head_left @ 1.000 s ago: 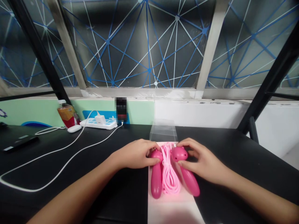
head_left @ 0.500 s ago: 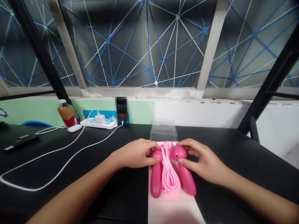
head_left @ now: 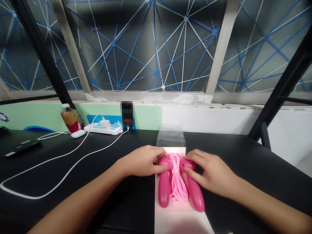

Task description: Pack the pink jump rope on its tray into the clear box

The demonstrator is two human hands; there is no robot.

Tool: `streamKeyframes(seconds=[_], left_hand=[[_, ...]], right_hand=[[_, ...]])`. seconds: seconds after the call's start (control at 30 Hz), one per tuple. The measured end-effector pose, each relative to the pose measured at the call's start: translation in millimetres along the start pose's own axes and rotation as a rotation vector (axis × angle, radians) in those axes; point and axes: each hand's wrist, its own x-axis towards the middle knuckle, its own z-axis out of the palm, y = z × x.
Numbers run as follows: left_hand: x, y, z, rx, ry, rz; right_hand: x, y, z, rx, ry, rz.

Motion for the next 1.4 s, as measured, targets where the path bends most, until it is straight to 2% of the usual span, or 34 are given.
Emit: streamKeyframes(seconds=[0.2,0.37,0.77,0.97,1.13,1.27,1.4], left_hand=[[-0.3,1.4,-0.3,-0.011,0.003,-0.01],[-2.4,-0.1,-4.0,-0.105,-0.088,-0.037],[2.7,-2.1,-2.0,-0.182,-0.076,-0.02],[2.8,-1.8,-0.6,-0.181,-0.042,-0.026],[3.6,-0.5,0.9,-0.102,-0.025,-0.06],[4.1,0.0,3.3,-0.09,-0.011,-0.088],[5.9,1.1,7.7,-0.076,0.007,-0.094]], right_hand=[[2.1,-5.6,3.5,-0.029,0.004,0.037],[1.2,-2.7,2.7,0.02,-0.017,0.046],[-1.1,4.0,8.6,0.161,0.03,0.014],[0.1,5.2,8.0,0.091,0.0,0.019],[-0.3,6.7,7.0,-0.047,0.032,-0.024],[-5.0,-9.3,6.4,-0.225,0.039,-0.111],[-12.1,-37.9,6.9,-0.21,-0.031,-0.247]])
